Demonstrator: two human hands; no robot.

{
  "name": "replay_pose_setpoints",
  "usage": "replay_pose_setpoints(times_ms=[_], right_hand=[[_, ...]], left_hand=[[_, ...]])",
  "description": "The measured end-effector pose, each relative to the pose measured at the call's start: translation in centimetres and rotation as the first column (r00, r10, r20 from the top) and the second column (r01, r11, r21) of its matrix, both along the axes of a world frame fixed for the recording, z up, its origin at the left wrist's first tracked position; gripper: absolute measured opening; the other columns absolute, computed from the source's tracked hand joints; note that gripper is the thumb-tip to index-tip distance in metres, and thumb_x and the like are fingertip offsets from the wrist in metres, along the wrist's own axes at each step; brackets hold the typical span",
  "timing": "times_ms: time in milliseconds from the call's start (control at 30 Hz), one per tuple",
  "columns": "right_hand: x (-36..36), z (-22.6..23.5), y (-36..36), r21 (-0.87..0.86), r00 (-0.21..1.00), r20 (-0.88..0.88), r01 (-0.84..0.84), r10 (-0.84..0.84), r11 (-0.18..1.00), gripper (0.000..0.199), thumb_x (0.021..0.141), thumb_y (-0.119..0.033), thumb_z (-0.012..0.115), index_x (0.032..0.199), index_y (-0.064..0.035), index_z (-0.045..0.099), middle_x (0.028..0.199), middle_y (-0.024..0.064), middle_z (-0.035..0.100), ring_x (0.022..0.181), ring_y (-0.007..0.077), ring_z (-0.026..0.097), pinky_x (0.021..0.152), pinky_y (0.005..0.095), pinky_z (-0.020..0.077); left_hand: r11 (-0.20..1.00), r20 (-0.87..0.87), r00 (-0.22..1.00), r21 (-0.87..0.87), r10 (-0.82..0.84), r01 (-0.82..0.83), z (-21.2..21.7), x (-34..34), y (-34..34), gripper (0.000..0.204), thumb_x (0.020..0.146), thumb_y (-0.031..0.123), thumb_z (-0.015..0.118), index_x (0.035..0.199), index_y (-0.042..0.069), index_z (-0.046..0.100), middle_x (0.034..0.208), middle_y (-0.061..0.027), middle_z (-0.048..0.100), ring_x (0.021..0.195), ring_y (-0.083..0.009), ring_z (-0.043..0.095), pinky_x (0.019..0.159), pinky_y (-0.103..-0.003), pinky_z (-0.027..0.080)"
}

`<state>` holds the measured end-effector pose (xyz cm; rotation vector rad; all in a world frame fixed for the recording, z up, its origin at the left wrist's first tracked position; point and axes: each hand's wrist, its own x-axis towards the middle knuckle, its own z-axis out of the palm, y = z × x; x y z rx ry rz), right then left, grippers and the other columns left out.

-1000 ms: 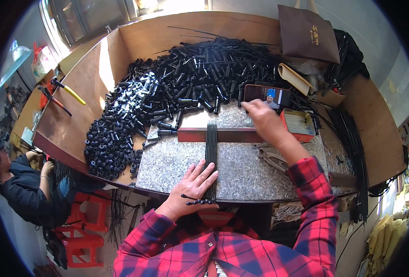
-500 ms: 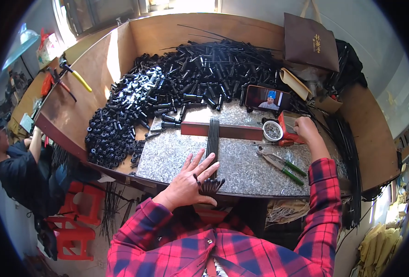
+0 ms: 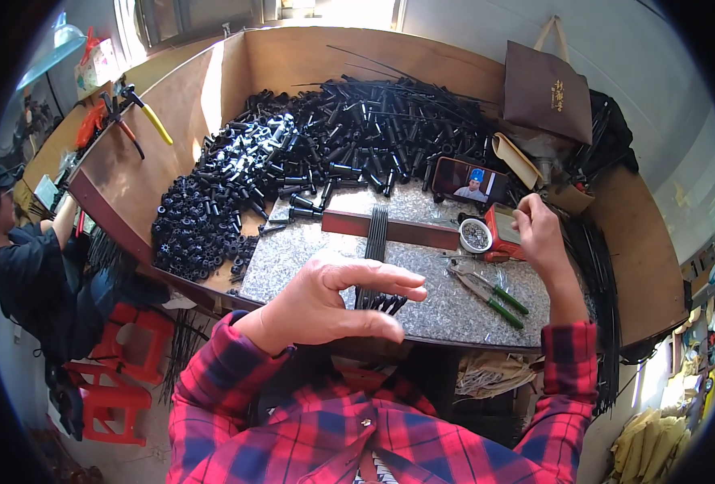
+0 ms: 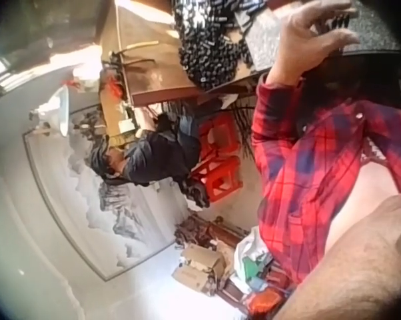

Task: Assembling plastic components onto bundles of cables at a manufacturing workbench.

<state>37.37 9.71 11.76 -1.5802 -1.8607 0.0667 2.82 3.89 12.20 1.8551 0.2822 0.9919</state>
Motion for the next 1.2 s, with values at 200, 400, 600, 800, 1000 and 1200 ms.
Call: replay_pose_setpoints(times_ms=[200, 400, 600, 800, 1000, 1200], right_hand=[[-9.0, 4.5, -7.6, 0.103, 0.848, -0.042, -0.523, 0.529, 0.846, 0.015, 0.084, 0.007, 0.052, 0.097, 0.0006, 0.057, 0.08, 0.0103, 0.059, 0.066, 0.0174, 0.063, 0.059, 0.0261, 0.0495], [-11.5, 5.7, -10.3, 0.132, 0.76, 0.276, -0.637, 0.588, 0.76, 0.038, 0.072, 0.01, 0.062, 0.108, -0.0011, 0.062, 0.083, 0.0134, 0.06, 0.064, 0.0247, 0.062, 0.054, 0.0323, 0.0498], [-11.5, 5.8, -10.3, 0.152, 0.768, 0.333, -0.616, 0.546, 0.773, 0.04, 0.07, 0.009, 0.063, 0.109, -0.0017, 0.062, 0.082, 0.0124, 0.06, 0.064, 0.0248, 0.062, 0.053, 0.0327, 0.0499], [-11.6, 5.5, -10.3, 0.148, 0.774, 0.33, -0.608, 0.54, 0.78, 0.039, 0.071, 0.008, 0.062, 0.109, -0.0021, 0.062, 0.082, 0.0123, 0.06, 0.065, 0.0249, 0.062, 0.053, 0.0334, 0.05], [-11.4, 5.7, -10.3, 0.177, 0.773, 0.353, -0.608, 0.527, 0.774, 0.04, 0.07, 0.008, 0.062, 0.109, -0.0026, 0.062, 0.081, 0.0117, 0.059, 0.063, 0.0246, 0.061, 0.052, 0.0331, 0.0492], [-11.2, 5.8, -10.4, 0.197, 0.77, 0.386, -0.607, 0.508, 0.77, 0.041, 0.068, 0.008, 0.063, 0.108, -0.0031, 0.063, 0.08, 0.0107, 0.058, 0.061, 0.0232, 0.06, 0.05, 0.0324, 0.0483]], left_hand=[[0.952, 0.004, 0.966, 0.166, 0.26, -0.257, 0.0, 0.4, -1.0, 0.023, 0.079, -0.005, 0.067, 0.103, -0.005, 0.065, 0.093, -0.0123, 0.07, 0.088, -0.0204, 0.068, 0.08, -0.03, 0.053], [0.852, 0.083, 0.906, 0.313, 0.415, -0.419, -0.7, 0.7, -0.7, 0.023, 0.079, 0.007, 0.072, 0.101, 0.004, 0.068, 0.086, -0.0095, 0.07, 0.077, -0.019, 0.069, 0.066, -0.027, 0.053], [0.851, 0.065, 0.909, 0.328, 0.413, -0.41, -0.4, 0.4, -0.8, 0.023, 0.079, 0.008, 0.071, 0.101, 0.005, 0.068, 0.085, -0.0086, 0.07, 0.076, -0.0189, 0.069, 0.065, -0.027, 0.053], [0.837, 0.062, 0.909, 0.368, 0.412, -0.405, -0.3, 0.3, -0.7, 0.022, 0.078, 0.008, 0.072, 0.1, 0.005, 0.068, 0.084, -0.0083, 0.07, 0.074, -0.0191, 0.069, 0.065, -0.027, 0.052], [0.836, 0.058, 0.911, 0.376, 0.409, -0.4, -0.1, 0.5, -0.8, 0.022, 0.077, 0.008, 0.073, 0.098, 0.005, 0.069, 0.083, -0.0087, 0.07, 0.074, -0.0201, 0.068, 0.065, -0.028, 0.052], [0.837, 0.061, 0.908, 0.366, 0.414, -0.406, -0.2, 0.7, -0.8, 0.022, 0.076, 0.008, 0.074, 0.097, 0.005, 0.069, 0.084, -0.0091, 0.069, 0.074, -0.0203, 0.068, 0.064, -0.028, 0.052]])
